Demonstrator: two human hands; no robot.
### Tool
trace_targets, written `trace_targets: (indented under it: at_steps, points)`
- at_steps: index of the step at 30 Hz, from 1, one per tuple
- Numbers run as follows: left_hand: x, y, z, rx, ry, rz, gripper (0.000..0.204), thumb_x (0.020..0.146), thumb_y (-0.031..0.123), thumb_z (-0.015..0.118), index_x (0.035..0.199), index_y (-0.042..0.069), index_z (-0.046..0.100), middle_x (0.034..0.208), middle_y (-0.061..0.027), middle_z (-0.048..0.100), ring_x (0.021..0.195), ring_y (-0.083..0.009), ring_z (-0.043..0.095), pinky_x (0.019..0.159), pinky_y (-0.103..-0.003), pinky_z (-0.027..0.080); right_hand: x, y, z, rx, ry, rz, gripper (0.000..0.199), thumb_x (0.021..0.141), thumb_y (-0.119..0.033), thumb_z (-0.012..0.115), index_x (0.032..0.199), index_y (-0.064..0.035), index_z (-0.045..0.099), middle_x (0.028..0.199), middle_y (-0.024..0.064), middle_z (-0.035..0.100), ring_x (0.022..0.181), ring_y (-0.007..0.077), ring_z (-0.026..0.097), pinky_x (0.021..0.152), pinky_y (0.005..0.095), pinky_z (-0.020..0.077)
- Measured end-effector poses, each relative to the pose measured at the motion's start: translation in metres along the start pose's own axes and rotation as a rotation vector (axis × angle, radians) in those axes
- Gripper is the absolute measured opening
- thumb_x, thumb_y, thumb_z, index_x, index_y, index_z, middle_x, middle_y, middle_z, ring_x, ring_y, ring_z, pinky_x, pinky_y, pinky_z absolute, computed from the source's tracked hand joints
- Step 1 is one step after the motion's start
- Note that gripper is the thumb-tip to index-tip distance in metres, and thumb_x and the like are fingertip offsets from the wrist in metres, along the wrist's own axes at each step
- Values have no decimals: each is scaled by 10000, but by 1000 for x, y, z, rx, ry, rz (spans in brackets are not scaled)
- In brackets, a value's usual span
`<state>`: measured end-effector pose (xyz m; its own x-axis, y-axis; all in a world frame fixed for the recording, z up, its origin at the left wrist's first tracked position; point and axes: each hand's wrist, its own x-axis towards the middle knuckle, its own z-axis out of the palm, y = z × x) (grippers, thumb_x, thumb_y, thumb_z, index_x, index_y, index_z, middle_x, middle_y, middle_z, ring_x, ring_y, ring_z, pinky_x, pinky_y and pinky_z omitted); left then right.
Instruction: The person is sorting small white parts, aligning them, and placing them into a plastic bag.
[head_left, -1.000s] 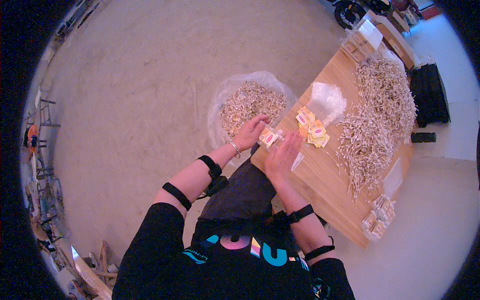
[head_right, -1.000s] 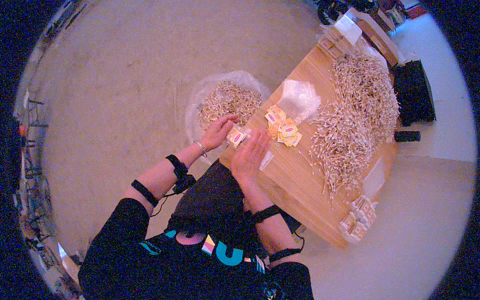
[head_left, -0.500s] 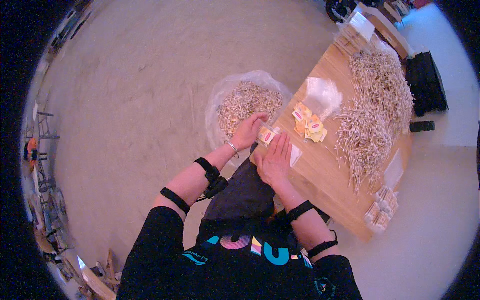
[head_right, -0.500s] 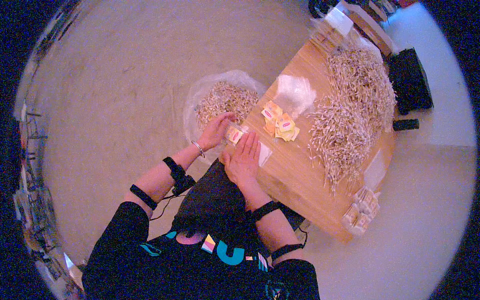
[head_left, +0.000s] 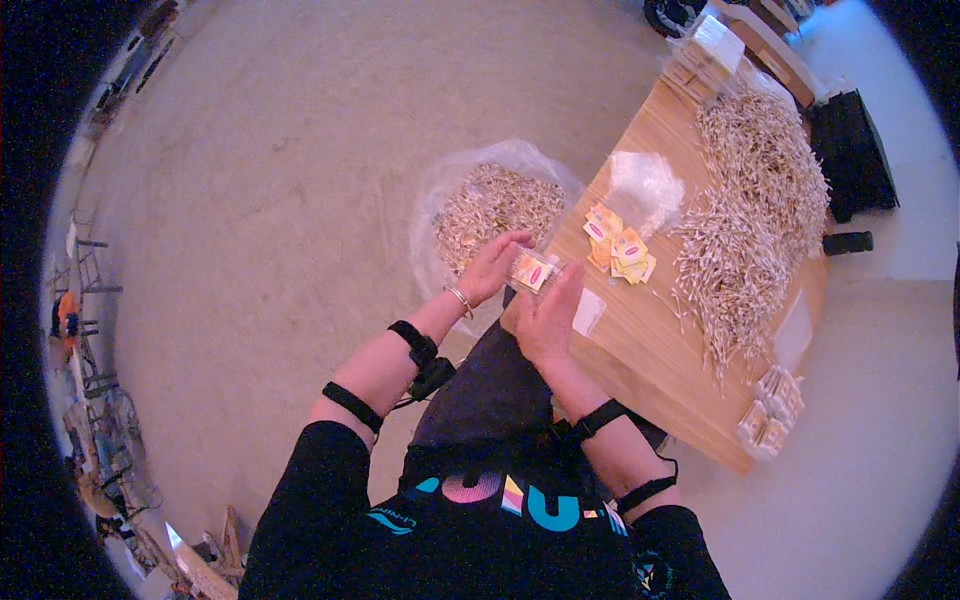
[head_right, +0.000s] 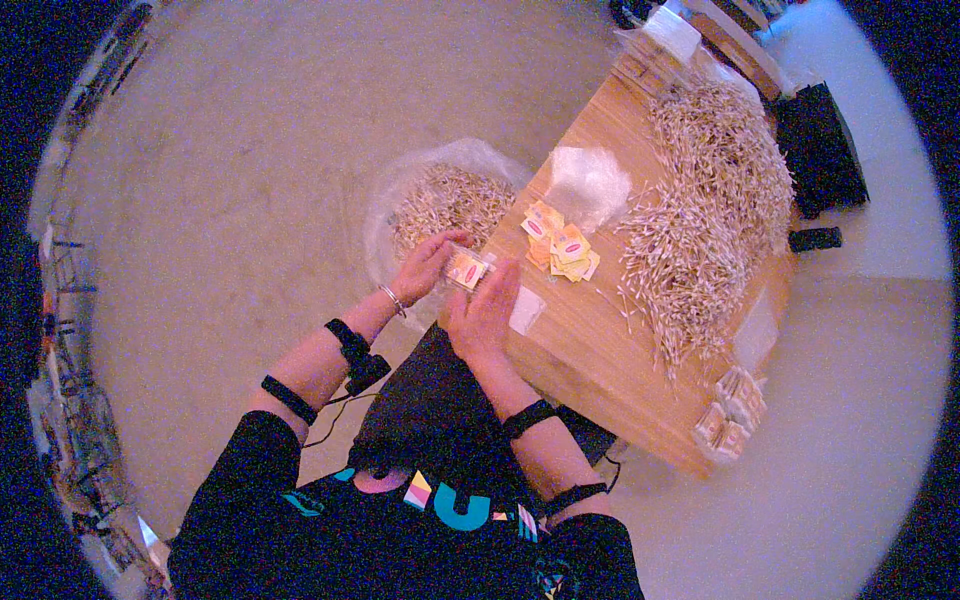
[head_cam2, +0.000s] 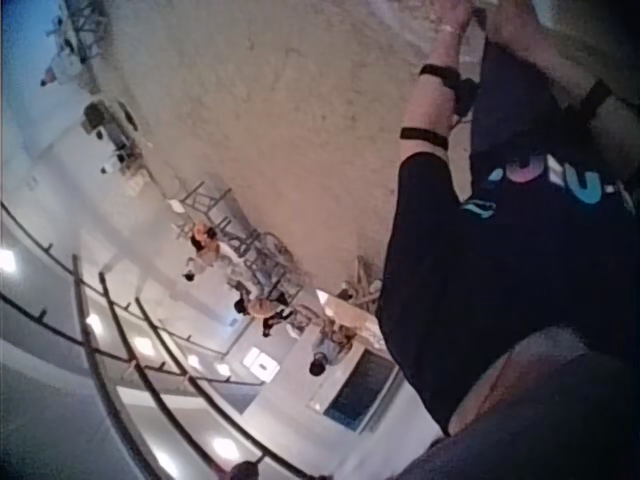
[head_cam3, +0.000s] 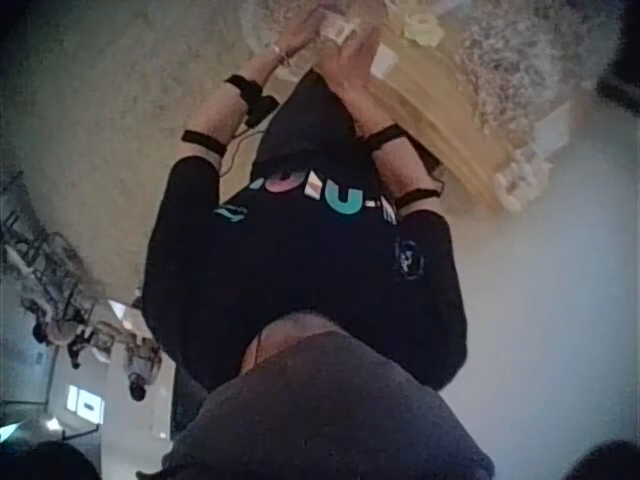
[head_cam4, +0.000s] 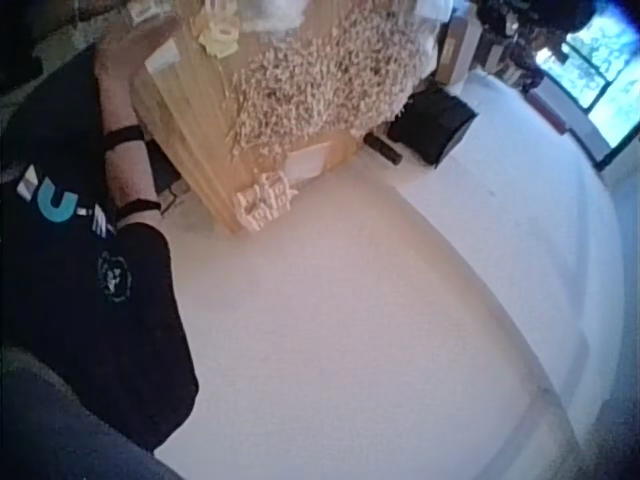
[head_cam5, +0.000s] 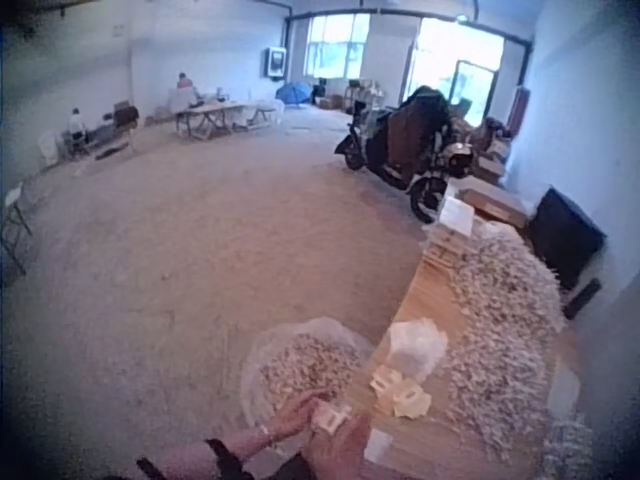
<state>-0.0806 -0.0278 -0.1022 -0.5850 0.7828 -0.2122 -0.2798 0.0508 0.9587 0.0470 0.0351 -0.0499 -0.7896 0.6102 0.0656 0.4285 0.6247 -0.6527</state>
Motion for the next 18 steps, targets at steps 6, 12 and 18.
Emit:
trace_targets:
  at_steps: [6,12,18]
  points:
    - [4,6,-4,-99,55,-109,479,975,327,305,1295,-17,396,1250,-152,511,1142,-200,496,984,-302,373,15,4,7,548,217,83,670,893,-240,377,1391,70,53,1454,251,102,1356,339,116,1096,372,112]
    - [0,12,1,-158,-8,-103,519,973,364,299,1323,-17,352,1257,-140,510,1158,-195,484,994,-293,361,23,-11,21,615,255,53,673,908,-298,349,1392,71,61,1462,243,88,1364,328,83,1101,364,83]
    - [-2,15,-4,67,-97,-19,516,971,364,311,1322,-12,351,1248,-119,525,1145,-176,490,990,-285,358,31,-12,30,575,190,82,671,911,-326,351,1386,73,94,1459,246,100,1362,344,84,1101,381,77]
